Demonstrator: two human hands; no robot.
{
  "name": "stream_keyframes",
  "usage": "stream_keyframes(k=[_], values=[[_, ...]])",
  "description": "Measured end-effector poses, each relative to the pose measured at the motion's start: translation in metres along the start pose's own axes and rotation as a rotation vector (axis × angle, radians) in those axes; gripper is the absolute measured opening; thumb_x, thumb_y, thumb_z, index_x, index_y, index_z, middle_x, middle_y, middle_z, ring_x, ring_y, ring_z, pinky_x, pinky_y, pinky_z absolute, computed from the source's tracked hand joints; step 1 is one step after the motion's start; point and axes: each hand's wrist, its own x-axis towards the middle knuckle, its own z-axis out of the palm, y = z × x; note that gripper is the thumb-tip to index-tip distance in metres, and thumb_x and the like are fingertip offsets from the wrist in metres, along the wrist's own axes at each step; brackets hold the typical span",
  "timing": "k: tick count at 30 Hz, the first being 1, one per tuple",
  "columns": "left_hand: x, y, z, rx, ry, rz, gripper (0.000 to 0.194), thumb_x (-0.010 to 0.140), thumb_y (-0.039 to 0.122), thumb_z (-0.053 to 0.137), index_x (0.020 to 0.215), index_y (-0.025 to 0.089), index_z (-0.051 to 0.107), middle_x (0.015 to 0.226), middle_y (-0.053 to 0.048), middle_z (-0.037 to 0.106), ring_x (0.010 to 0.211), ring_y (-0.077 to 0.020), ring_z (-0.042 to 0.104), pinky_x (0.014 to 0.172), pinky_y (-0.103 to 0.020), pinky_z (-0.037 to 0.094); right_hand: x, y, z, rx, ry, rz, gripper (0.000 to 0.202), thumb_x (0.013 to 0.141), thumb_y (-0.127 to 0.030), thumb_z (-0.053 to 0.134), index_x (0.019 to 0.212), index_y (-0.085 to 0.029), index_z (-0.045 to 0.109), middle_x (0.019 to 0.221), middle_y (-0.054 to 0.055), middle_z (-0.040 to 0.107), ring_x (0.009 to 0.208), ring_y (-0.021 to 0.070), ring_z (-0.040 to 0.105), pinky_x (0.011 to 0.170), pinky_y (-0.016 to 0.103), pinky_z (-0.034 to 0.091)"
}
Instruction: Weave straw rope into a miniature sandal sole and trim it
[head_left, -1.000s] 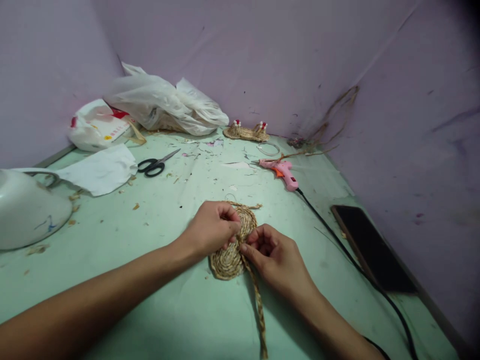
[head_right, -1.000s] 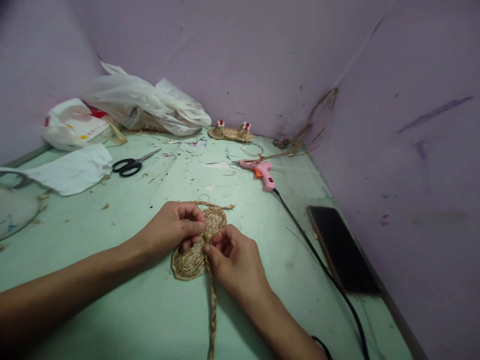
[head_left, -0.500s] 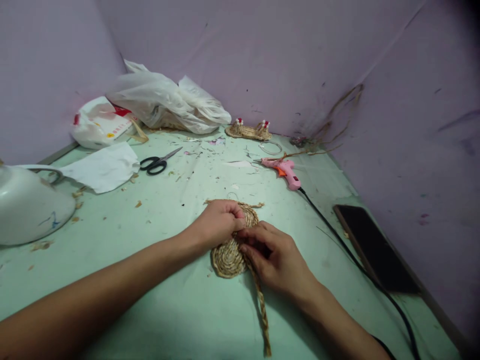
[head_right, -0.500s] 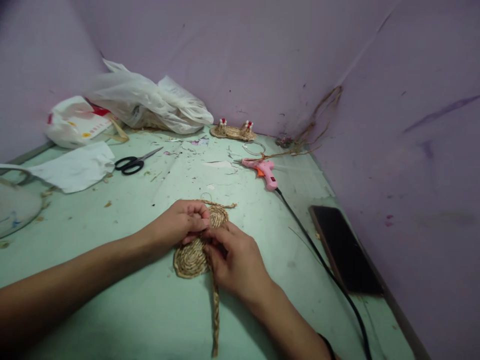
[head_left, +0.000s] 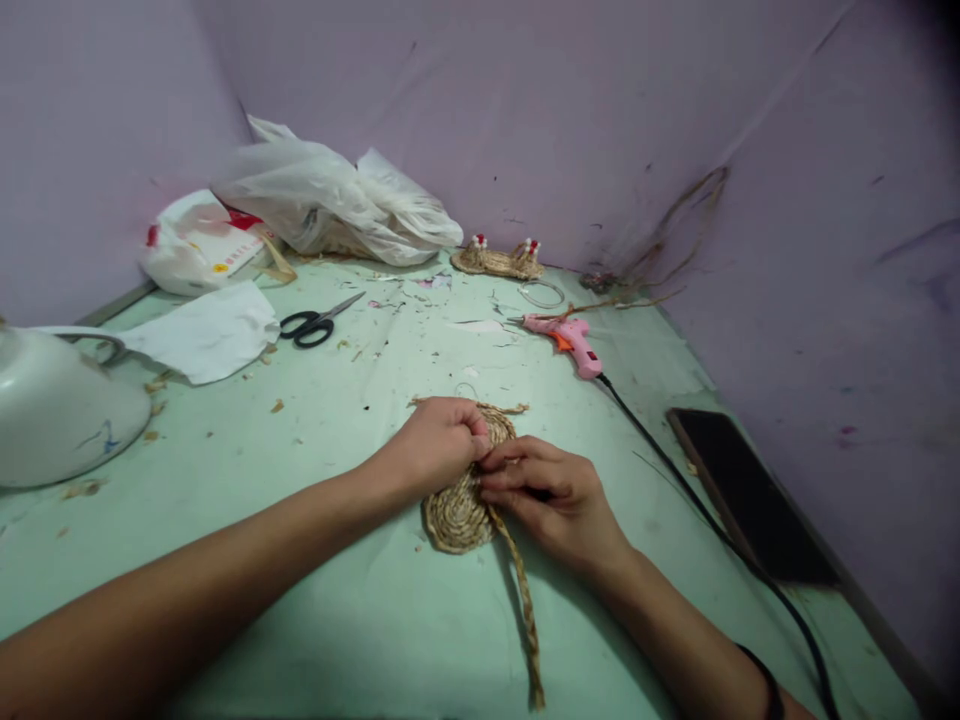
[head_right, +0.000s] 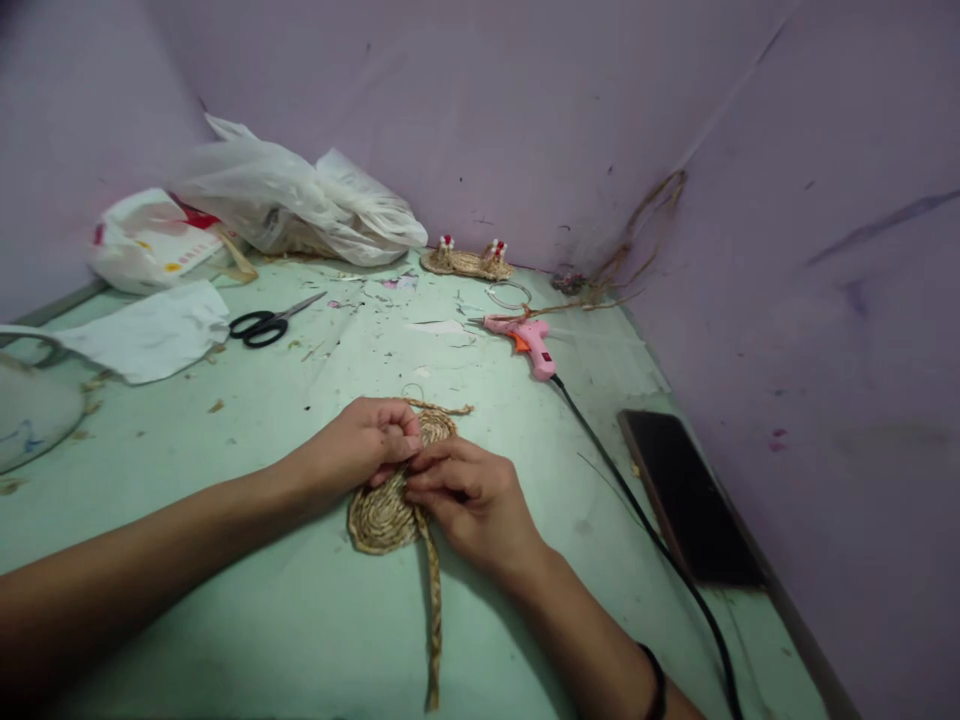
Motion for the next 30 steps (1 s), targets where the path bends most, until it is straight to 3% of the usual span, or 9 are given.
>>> stream_keyframes(k=[3,6,8,11,15,19,22,27,30], values=[[-0.001,-0.001,0.001,-0.012,0.007,-0.003,0.011,0.06,0.007,0.046,0.055,0.016,0.046,0.034,0.008,0.038,0.034,-0.0054,0.033,0.041,-0.02,0.024,0.002,-0.002,0.003,0.041,-0.041,0.085,0.01,0.066,-0.012,0.067,0.066,-0.021,0.072,0.069,0.004,0.069,0.066,0.0167,0.066,0.062,0.029,0.053],[-0.004,-0.002,0.001,-0.067,0.004,-0.009,0.008,0.06,0.008,0.048,0.055,0.015,0.048,0.036,0.007,0.04,0.036,-0.0051,0.033,0.041,-0.02,0.024,0.005,-0.007,0.007,0.128,0.03,0.393,0.004,0.063,-0.016,0.069,0.066,-0.018,0.071,0.055,0.001,0.065,0.045,0.0112,0.058,0.043,0.023,0.048],[-0.006,-0.003,0.001,-0.099,0.014,-0.014,0.005,0.059,0.011,0.051,0.056,0.015,0.049,0.039,0.007,0.041,0.038,-0.0051,0.034,0.041,-0.02,0.024,0.008,-0.011,0.009,0.215,0.077,0.585,0.012,0.06,-0.017,0.069,0.071,-0.016,0.067,0.05,-0.002,0.062,0.035,0.0072,0.05,0.033,0.019,0.04],[-0.009,-0.003,-0.003,-0.142,0.026,-0.033,0.002,0.059,0.013,0.052,0.058,0.014,0.051,0.042,0.006,0.042,0.039,-0.005,0.033,0.041,-0.02,0.024,0.013,-0.015,0.011,0.267,0.141,0.723,0.017,0.056,-0.017,0.071,0.066,-0.016,0.057,0.042,-0.005,0.057,0.031,0.0066,0.048,0.029,0.015,0.035],[-0.016,0.0,-0.012,-0.148,0.02,-0.022,0.0,0.059,0.014,0.05,0.059,0.014,0.05,0.045,0.005,0.042,0.041,-0.0052,0.032,0.042,-0.02,0.023,0.014,-0.017,0.012,0.245,0.155,0.761,0.013,0.058,-0.02,0.07,0.059,-0.015,0.058,0.038,-0.005,0.054,0.031,0.0064,0.047,0.03,0.016,0.035],[-0.021,0.006,-0.015,0.0,0.0,0.125,0.004,0.061,0.017,0.053,0.058,0.015,0.051,0.053,0.003,0.047,0.049,-0.007,0.036,0.048,-0.021,0.029,0.012,-0.019,0.013,0.21,0.139,0.752,0.007,0.059,-0.02,0.067,0.061,-0.014,0.065,0.037,-0.004,0.053,0.031,0.0059,0.044,0.032,0.017,0.034],[-0.02,0.014,-0.006,0.176,-0.02,0.215,0.005,0.061,0.016,0.051,0.057,0.016,0.051,0.055,0.002,0.05,0.053,-0.0096,0.042,0.05,-0.022,0.032,0.01,-0.019,0.012,0.154,0.112,0.682,0.008,0.061,-0.019,0.064,0.054,-0.014,0.063,0.036,-0.005,0.051,0.032,0.0051,0.041,0.034,0.018,0.032],[-0.006,0.04,0.013,0.484,-0.09,0.355,0.011,0.062,0.015,0.051,0.062,0.017,0.062,0.056,0.0,0.057,0.052,-0.012,0.048,0.047,-0.024,0.033,0.01,-0.02,0.01,0.079,0.134,0.612,0.028,0.059,-0.013,0.06,0.035,-0.016,0.045,0.032,-0.004,0.045,0.034,0.0054,0.038,0.034,0.018,0.028],[0.004,0.048,0.004,0.433,0.03,0.44,0.021,0.067,0.018,0.053,0.082,0.016,0.067,0.076,-0.002,0.066,0.06,-0.0124,0.053,0.057,-0.025,0.041,0.011,-0.02,0.01,0.181,0.126,0.65,0.015,0.057,-0.015,0.064,0.047,-0.016,0.054,0.037,-0.005,0.05,0.034,0.0057,0.041,0.034,0.018,0.03]])
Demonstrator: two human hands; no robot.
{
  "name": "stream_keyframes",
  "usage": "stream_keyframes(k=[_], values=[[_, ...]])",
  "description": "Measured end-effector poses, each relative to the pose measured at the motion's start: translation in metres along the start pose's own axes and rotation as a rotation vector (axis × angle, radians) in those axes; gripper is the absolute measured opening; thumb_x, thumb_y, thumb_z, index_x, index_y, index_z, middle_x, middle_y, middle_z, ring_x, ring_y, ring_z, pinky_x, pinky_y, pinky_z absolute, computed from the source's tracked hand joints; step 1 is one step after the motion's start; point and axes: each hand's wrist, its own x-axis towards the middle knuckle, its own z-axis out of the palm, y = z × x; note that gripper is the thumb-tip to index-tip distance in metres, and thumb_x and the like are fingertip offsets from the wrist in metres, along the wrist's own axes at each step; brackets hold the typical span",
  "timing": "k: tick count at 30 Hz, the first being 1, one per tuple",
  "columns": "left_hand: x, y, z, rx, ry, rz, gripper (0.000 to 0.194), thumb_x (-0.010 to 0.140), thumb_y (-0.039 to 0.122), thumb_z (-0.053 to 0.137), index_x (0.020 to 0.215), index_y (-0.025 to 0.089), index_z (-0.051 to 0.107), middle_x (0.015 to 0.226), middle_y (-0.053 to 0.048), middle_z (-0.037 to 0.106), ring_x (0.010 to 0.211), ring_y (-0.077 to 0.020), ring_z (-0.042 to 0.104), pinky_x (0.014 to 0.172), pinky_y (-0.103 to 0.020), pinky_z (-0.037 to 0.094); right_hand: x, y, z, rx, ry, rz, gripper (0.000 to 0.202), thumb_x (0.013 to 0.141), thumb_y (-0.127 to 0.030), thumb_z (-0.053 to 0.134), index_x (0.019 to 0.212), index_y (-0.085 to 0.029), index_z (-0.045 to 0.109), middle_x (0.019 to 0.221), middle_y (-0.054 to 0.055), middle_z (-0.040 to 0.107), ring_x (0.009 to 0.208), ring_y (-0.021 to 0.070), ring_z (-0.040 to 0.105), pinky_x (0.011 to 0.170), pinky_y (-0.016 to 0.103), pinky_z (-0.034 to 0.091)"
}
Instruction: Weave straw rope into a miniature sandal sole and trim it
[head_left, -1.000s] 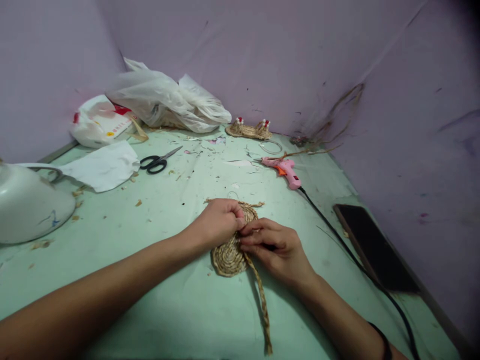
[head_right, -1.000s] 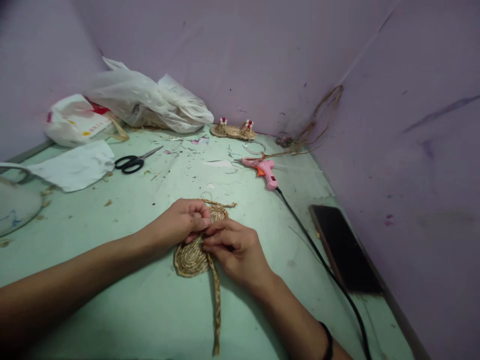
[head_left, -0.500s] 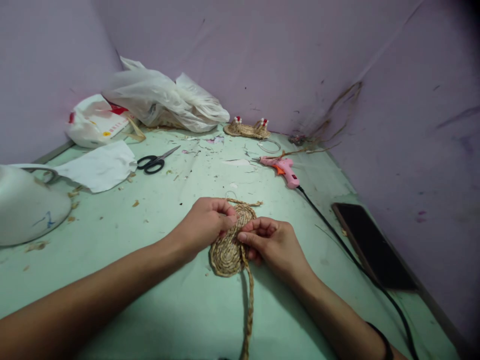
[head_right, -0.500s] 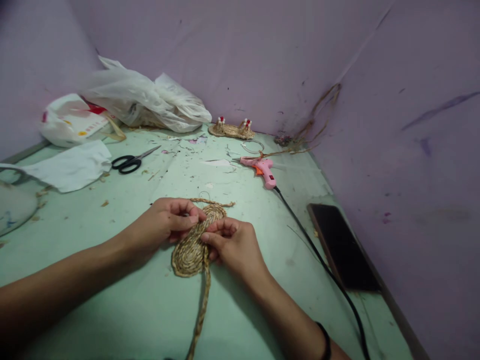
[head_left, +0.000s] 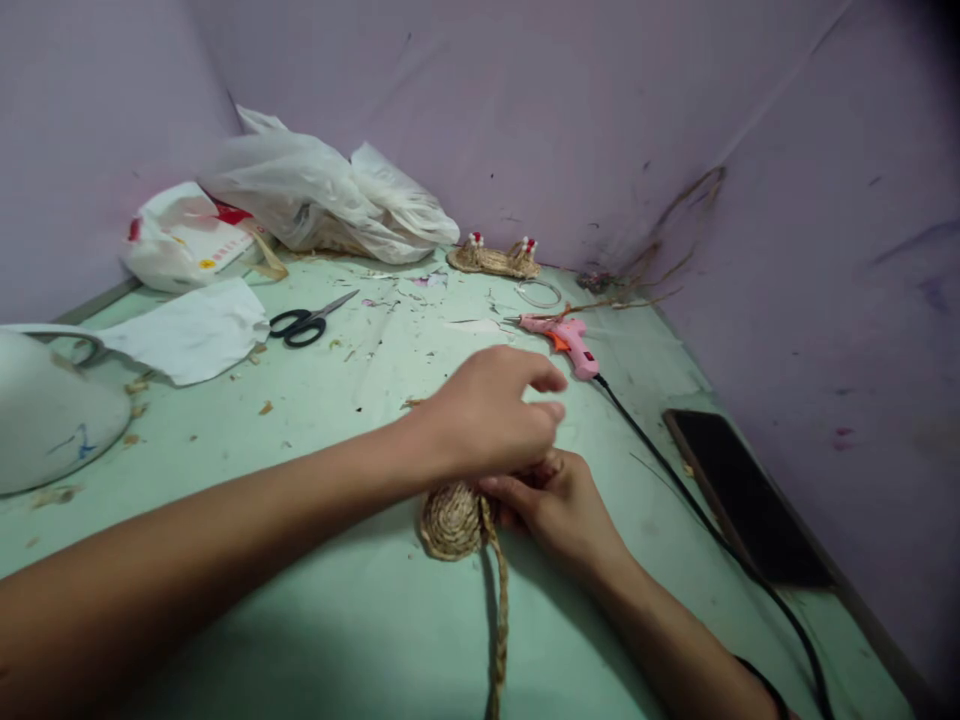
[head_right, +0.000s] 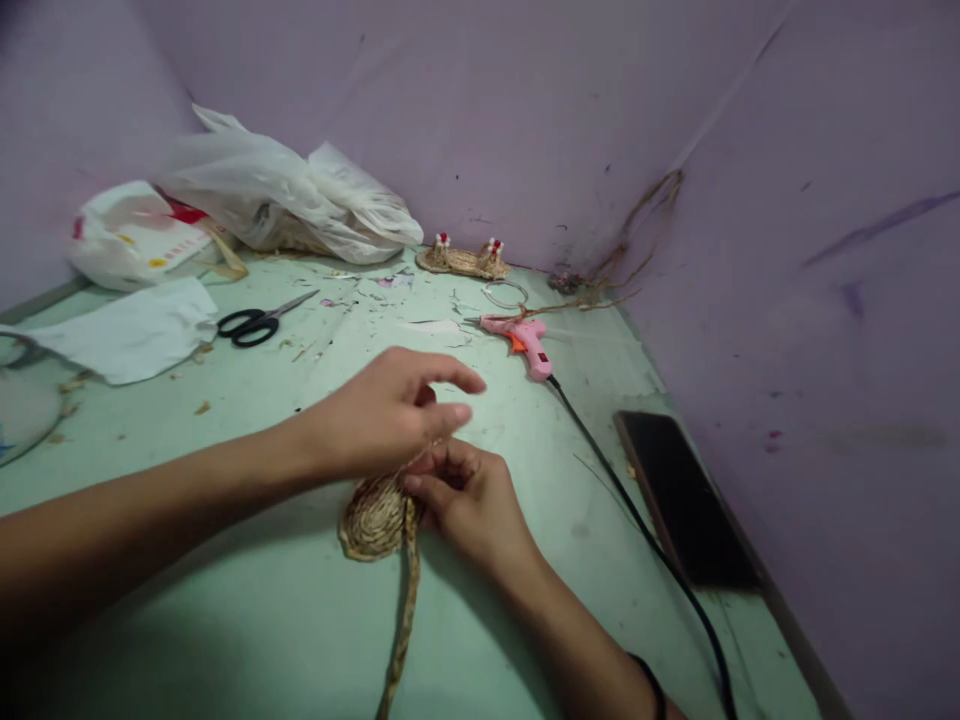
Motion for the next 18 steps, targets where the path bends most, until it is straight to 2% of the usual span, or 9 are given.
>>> stream_keyframes(k=[2,3,7,11,14,18], values=[[0.001,-0.01,-0.009,-0.023,0.073,-0.045,0.022,0.066,0.017,0.054,0.083,0.015,0.067,0.081,-0.003,0.067,0.065,-0.0126,0.055,0.061,-0.025,0.042,0.001,0.001,0.0,0.055,-0.015,0.04,0.012,0.057,-0.017,0.067,0.055,-0.016,0.056,0.041,-0.005,0.053,0.034,0.0057,0.044,0.034,0.017,0.031],[0.0,-0.017,-0.013,-0.037,0.065,-0.09,0.018,0.065,0.016,0.054,0.078,0.014,0.068,0.078,-0.003,0.067,0.064,-0.0125,0.055,0.061,-0.025,0.042,0.001,0.002,0.0,0.071,-0.02,0.052,0.013,0.057,-0.018,0.068,0.057,-0.016,0.055,0.041,-0.005,0.054,0.034,0.0057,0.045,0.034,0.017,0.032],[-0.015,-0.043,-0.015,-0.152,-0.102,-0.214,0.014,0.062,0.013,0.054,0.068,0.012,0.068,0.064,-0.002,0.065,0.06,-0.0113,0.055,0.059,-0.023,0.041,0.002,0.006,-0.001,0.107,-0.024,0.033,0.02,0.058,-0.021,0.071,0.056,-0.016,0.052,0.041,-0.005,0.054,0.034,0.0054,0.046,0.034,0.016,0.033],[-0.026,-0.054,-0.004,-0.202,-0.263,-0.122,0.019,0.062,0.012,0.052,0.068,0.013,0.069,0.06,-0.001,0.063,0.058,-0.0114,0.053,0.054,-0.023,0.039,0.0,0.008,0.0,0.091,-0.001,-0.005,0.023,0.057,-0.025,0.072,0.055,-0.017,0.052,0.039,-0.005,0.053,0.032,0.0055,0.045,0.033,0.016,0.032],[-0.027,-0.057,0.002,-0.2,-0.271,-0.041,0.021,0.063,0.012,0.05,0.068,0.012,0.07,0.062,-0.002,0.064,0.061,-0.0132,0.054,0.054,-0.024,0.038,-0.002,0.008,0.0,0.049,0.015,-0.021,0.022,0.058,-0.027,0.073,0.055,-0.017,0.053,0.037,-0.005,0.053,0.033,0.0063,0.045,0.033,0.017,0.033],[-0.027,-0.061,0.002,-0.205,-0.277,0.001,0.022,0.064,0.011,0.05,0.071,0.013,0.07,0.063,-0.002,0.064,0.063,-0.0132,0.054,0.054,-0.023,0.038,-0.002,0.009,-0.003,-0.015,0.008,-0.034,0.02,0.061,-0.027,0.073,0.057,-0.017,0.056,0.039,-0.004,0.055,0.034,0.007,0.046,0.035,0.018,0.035]])
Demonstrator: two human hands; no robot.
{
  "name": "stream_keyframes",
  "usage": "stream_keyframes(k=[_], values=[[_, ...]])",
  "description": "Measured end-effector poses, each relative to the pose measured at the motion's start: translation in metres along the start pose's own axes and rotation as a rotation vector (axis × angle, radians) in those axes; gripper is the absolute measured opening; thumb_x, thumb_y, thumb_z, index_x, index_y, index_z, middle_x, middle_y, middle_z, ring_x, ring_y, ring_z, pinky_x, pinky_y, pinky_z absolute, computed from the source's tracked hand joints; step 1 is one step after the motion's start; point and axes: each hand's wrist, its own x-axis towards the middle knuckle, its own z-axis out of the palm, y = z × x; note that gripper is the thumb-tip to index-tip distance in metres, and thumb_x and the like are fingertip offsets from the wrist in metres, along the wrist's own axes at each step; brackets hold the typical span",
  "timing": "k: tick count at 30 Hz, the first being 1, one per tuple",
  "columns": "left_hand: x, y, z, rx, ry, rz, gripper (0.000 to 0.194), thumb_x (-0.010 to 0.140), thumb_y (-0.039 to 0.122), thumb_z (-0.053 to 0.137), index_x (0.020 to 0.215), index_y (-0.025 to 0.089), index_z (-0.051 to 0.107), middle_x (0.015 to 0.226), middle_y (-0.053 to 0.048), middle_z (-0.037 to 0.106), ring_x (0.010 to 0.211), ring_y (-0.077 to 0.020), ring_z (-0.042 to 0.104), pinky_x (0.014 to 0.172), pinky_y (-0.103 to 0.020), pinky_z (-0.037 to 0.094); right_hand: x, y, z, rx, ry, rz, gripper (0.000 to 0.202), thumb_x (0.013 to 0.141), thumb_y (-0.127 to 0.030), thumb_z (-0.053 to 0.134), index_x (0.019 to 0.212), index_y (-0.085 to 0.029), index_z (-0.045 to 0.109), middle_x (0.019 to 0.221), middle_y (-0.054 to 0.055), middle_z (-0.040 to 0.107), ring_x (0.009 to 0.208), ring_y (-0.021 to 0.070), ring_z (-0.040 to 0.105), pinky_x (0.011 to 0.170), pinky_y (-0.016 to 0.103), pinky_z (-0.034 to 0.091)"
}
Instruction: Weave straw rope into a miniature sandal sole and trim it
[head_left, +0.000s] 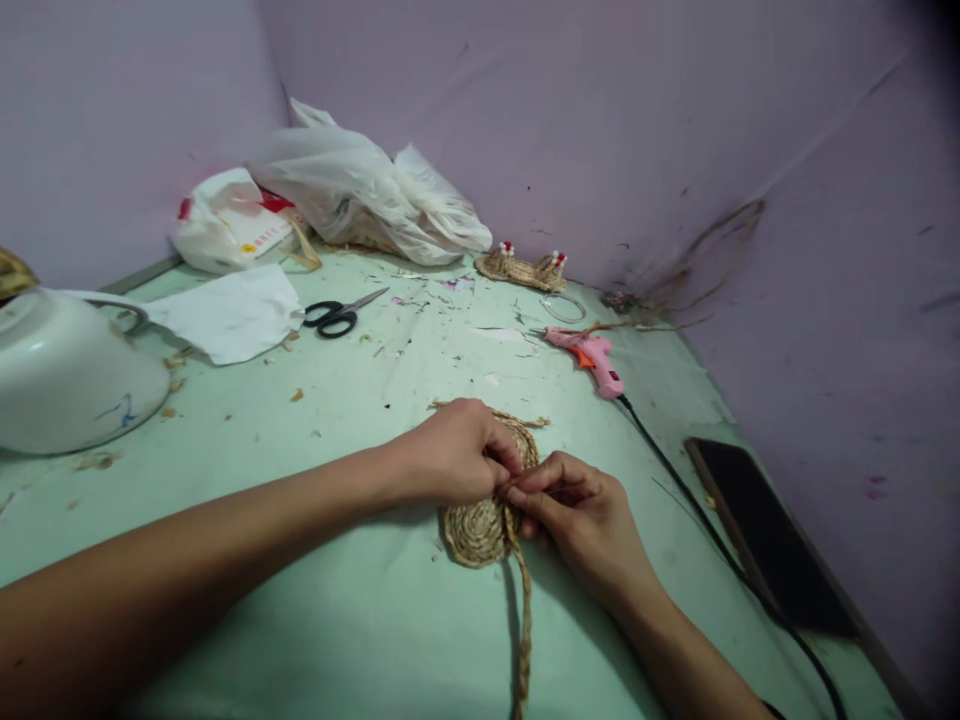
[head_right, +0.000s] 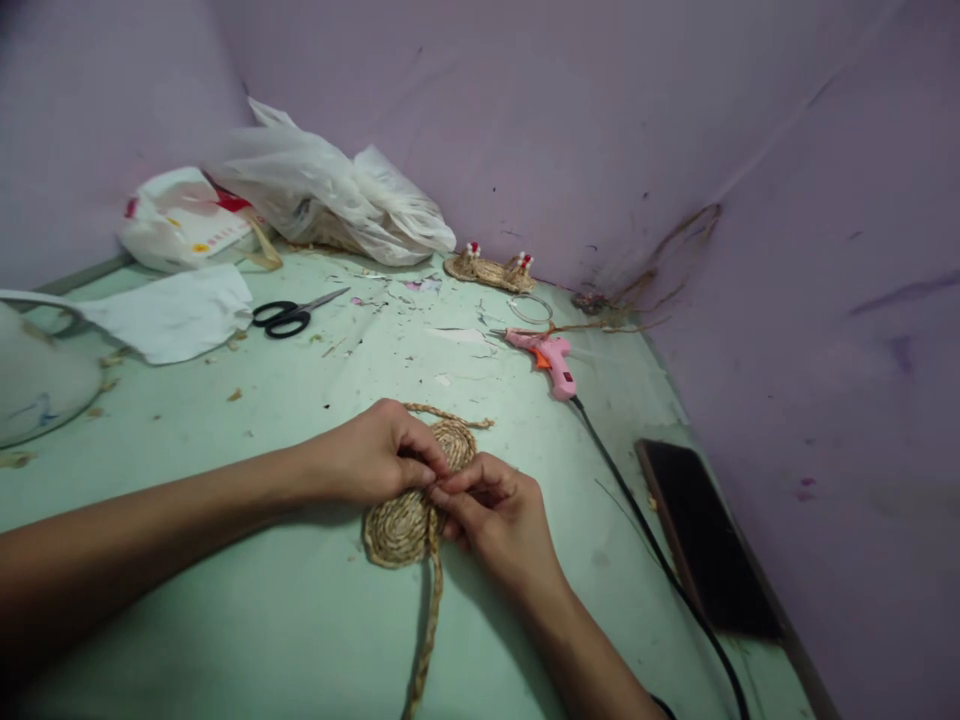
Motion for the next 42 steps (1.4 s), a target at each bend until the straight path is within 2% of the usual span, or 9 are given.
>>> stream_keyframes(k=[3,8,12,15,18,21,28,37,42], values=[[-0.0005,0.0,-0.0019,0.019,-0.003,0.071,0.02,0.063,0.007,0.049,0.067,0.012,0.068,0.061,-0.002,0.062,0.059,-0.0106,0.051,0.052,-0.021,0.037,0.0008,0.0021,-0.0018,-0.024,0.0,0.0,0.02,0.061,-0.027,0.073,0.057,-0.017,0.056,0.04,-0.004,0.055,0.035,0.0075,0.047,0.035,0.018,0.036],[-0.0002,0.0018,-0.003,0.179,-0.038,0.218,0.02,0.065,0.005,0.047,0.067,0.012,0.066,0.063,-0.002,0.062,0.06,-0.0104,0.051,0.056,-0.022,0.037,0.0007,0.0036,-0.0028,-0.039,0.002,0.007,0.019,0.062,-0.026,0.073,0.058,-0.017,0.056,0.039,-0.004,0.055,0.035,0.0065,0.046,0.036,0.017,0.035],[0.0011,-0.0001,-0.0012,0.294,-0.017,0.27,0.013,0.062,0.006,0.048,0.058,0.014,0.057,0.061,-0.001,0.057,0.059,-0.0109,0.048,0.055,-0.023,0.035,0.0003,0.0013,-0.0022,-0.069,0.012,0.021,0.02,0.061,-0.026,0.073,0.058,-0.016,0.057,0.04,-0.003,0.056,0.036,0.0068,0.047,0.037,0.017,0.036],[0.0021,-0.0026,0.0,0.269,-0.003,0.223,0.01,0.059,0.007,0.047,0.053,0.015,0.051,0.058,0.0,0.052,0.057,-0.0104,0.044,0.052,-0.023,0.033,0.0006,-0.0013,-0.0012,-0.068,0.013,0.033,0.02,0.058,-0.025,0.075,0.057,-0.016,0.057,0.041,-0.003,0.056,0.037,0.0065,0.047,0.038,0.017,0.037],[0.0027,-0.0044,-0.0001,0.162,0.011,0.125,0.009,0.058,0.008,0.046,0.055,0.015,0.052,0.058,0.0,0.053,0.057,-0.0105,0.045,0.052,-0.023,0.033,0.0006,-0.003,-0.0006,-0.054,0.003,0.04,0.021,0.057,-0.026,0.075,0.057,-0.016,0.057,0.041,-0.003,0.056,0.036,0.0066,0.046,0.037,0.018,0.037],[0.0027,-0.0049,-0.0007,0.089,0.022,0.084,0.01,0.057,0.007,0.046,0.054,0.014,0.052,0.057,0.0,0.052,0.056,-0.0102,0.044,0.05,-0.023,0.032,0.0004,-0.0032,-0.0009,-0.031,-0.007,0.039,0.024,0.058,-0.029,0.076,0.057,-0.016,0.055,0.042,-0.002,0.058,0.037,0.0071,0.048,0.038,0.018,0.039],[0.0017,-0.0032,0.0007,0.102,0.016,0.115,0.011,0.06,0.006,0.046,0.053,0.015,0.049,0.057,0.002,0.047,0.057,-0.0096,0.041,0.051,-0.023,0.03,0.0027,-0.0029,-0.0014,0.06,0.014,0.062,0.031,0.052,-0.032,0.079,0.057,-0.016,0.052,0.041,-0.002,0.057,0.037,0.0086,0.05,0.038,0.019,0.042],[0.004,0.0025,-0.0004,0.03,-0.01,-0.013,0.012,0.058,0.005,0.045,0.053,0.015,0.046,0.053,0.003,0.044,0.053,-0.0086,0.037,0.049,-0.023,0.028,0.0037,-0.0049,-0.0017,0.117,-0.044,0.047,0.031,0.054,-0.029,0.077,0.056,-0.017,0.049,0.048,-0.002,0.059,0.04,0.0078,0.051,0.04,0.019,0.043],[0.003,0.0034,0.001,0.067,0.007,0.064,0.012,0.06,0.005,0.046,0.053,0.015,0.046,0.057,0.003,0.045,0.057,-0.0093,0.039,0.052,-0.023,0.03,0.0049,-0.0038,-0.0028,0.138,-0.049,0.056,0.028,0.054,-0.026,0.075,0.057,-0.017,0.048,0.048,-0.003,0.059,0.04,0.0079,0.052,0.04,0.019,0.042]])
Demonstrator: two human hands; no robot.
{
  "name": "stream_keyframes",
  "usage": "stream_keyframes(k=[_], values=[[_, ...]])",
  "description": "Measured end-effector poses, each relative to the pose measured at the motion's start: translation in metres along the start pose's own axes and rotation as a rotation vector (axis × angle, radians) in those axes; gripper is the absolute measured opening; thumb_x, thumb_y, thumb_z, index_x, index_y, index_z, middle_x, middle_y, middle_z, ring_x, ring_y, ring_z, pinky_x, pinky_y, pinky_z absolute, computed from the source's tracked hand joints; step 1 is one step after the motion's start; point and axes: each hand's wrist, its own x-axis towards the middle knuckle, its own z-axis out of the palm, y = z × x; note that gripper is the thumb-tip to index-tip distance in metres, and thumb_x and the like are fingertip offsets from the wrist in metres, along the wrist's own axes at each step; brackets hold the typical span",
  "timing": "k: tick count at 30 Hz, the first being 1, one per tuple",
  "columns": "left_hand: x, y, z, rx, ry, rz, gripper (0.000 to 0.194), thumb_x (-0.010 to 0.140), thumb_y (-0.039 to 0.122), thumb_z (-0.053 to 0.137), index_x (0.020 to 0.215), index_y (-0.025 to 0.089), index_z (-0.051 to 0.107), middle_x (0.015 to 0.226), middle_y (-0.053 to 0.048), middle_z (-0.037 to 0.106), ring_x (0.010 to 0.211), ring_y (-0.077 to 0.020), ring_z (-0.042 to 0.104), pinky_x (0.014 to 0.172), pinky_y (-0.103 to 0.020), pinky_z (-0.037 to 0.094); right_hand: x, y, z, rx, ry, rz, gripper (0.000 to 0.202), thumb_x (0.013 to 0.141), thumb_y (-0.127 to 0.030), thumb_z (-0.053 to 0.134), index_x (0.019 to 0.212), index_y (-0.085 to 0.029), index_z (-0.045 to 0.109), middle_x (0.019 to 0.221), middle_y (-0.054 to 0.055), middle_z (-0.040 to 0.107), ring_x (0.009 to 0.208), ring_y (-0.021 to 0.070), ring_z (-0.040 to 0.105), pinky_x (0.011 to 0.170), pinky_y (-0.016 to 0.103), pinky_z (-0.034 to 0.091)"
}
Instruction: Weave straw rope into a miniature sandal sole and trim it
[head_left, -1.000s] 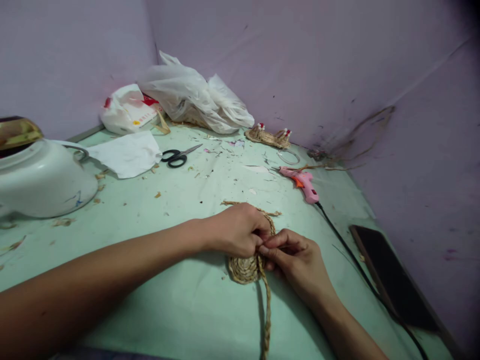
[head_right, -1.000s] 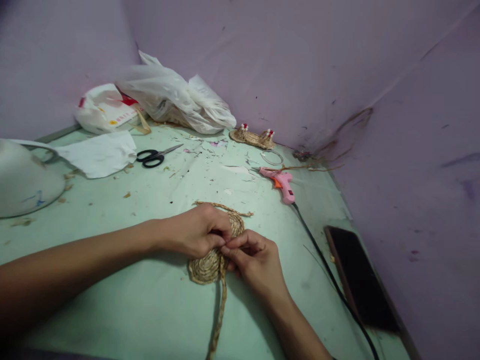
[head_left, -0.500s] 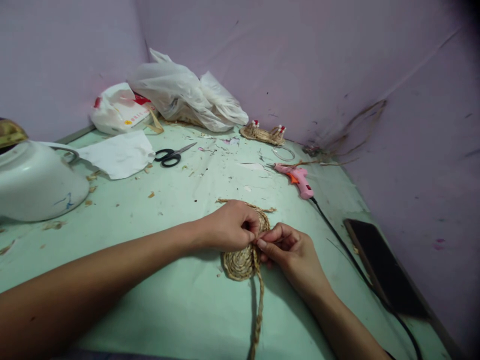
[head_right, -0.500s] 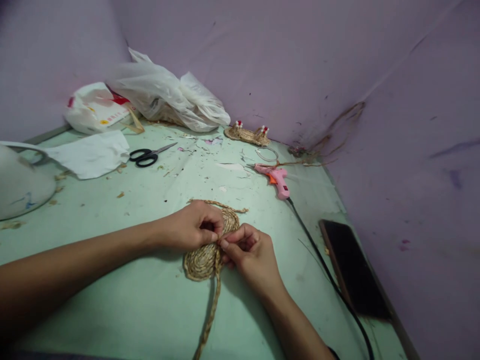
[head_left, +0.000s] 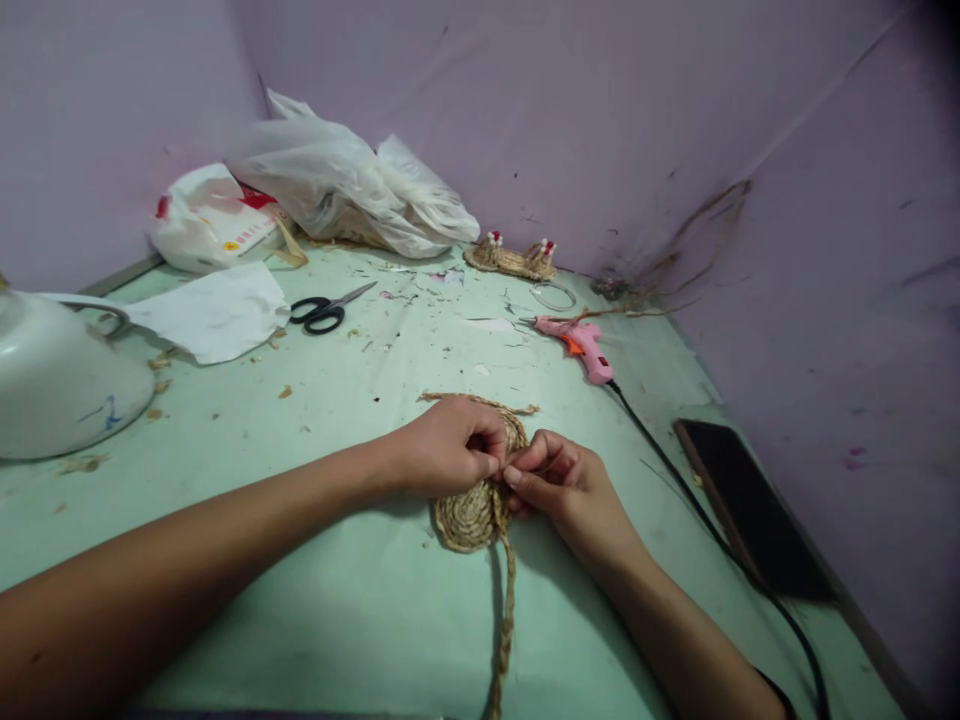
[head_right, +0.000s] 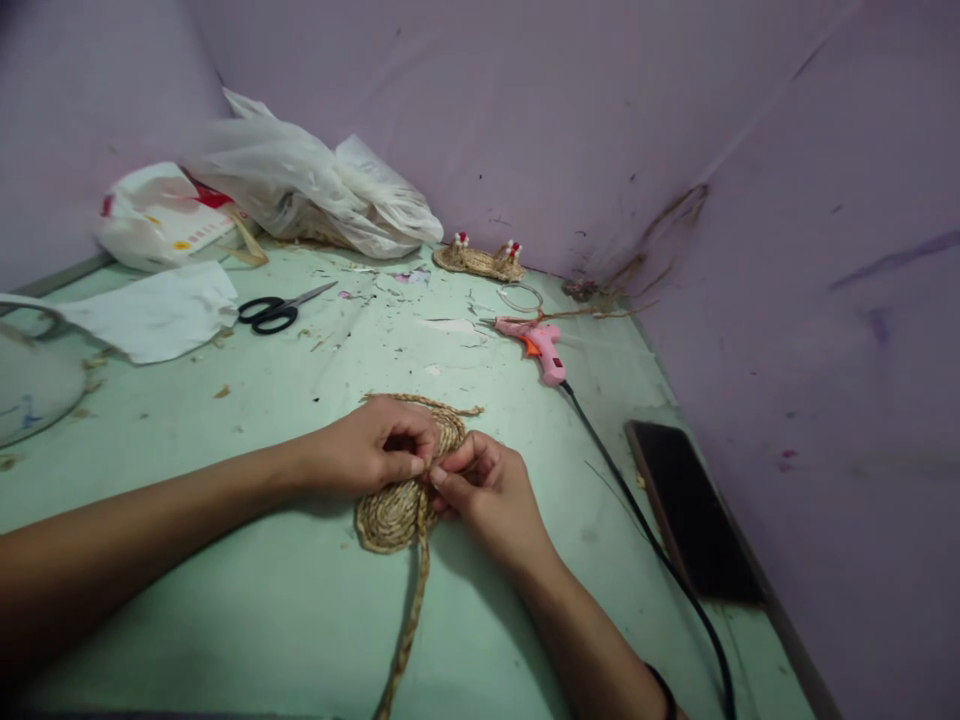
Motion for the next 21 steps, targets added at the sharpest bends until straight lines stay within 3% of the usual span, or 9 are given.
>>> stream_keyframes(k=[6,14,16,21], values=[[-0.0006,-0.0039,0.0025,0.069,0.002,0.184,0.016,0.061,0.0,0.046,0.056,0.015,0.048,0.075,-0.003,0.056,0.076,-0.0144,0.05,0.068,-0.026,0.039,0.0012,0.0002,-0.002,0.029,-0.015,0.012,0.026,0.055,-0.023,0.074,0.056,-0.017,0.048,0.046,-0.003,0.058,0.041,0.008,0.053,0.043,0.019,0.043],[-0.0026,-0.0044,0.0042,0.104,0.017,0.214,0.017,0.06,-0.002,0.048,0.055,0.014,0.051,0.08,-0.004,0.058,0.079,-0.0143,0.052,0.068,-0.025,0.041,0.0007,0.0001,-0.0003,-0.084,0.056,-0.031,0.021,0.055,-0.02,0.072,0.054,-0.016,0.052,0.047,-0.003,0.056,0.043,0.0081,0.05,0.044,0.021,0.042],[-0.0021,-0.0034,0.0038,0.087,0.024,0.187,0.017,0.06,-0.002,0.047,0.056,0.014,0.051,0.074,-0.003,0.057,0.073,-0.0124,0.051,0.063,-0.024,0.04,0.001,0.0017,-0.0003,-0.102,0.066,-0.059,0.019,0.055,-0.019,0.071,0.054,-0.017,0.052,0.048,-0.004,0.056,0.044,0.0083,0.05,0.044,0.022,0.042],[0.0,-0.0049,0.0053,-0.066,0.106,-0.032,0.015,0.063,0.004,0.046,0.068,0.013,0.058,0.062,0.001,0.055,0.057,-0.0085,0.047,0.053,-0.021,0.037,-0.0004,0.0078,0.0016,-0.132,0.081,-0.186,0.016,0.06,-0.017,0.067,0.056,-0.017,0.052,0.063,0.001,0.061,0.052,0.0101,0.053,0.048,0.022,0.044]])
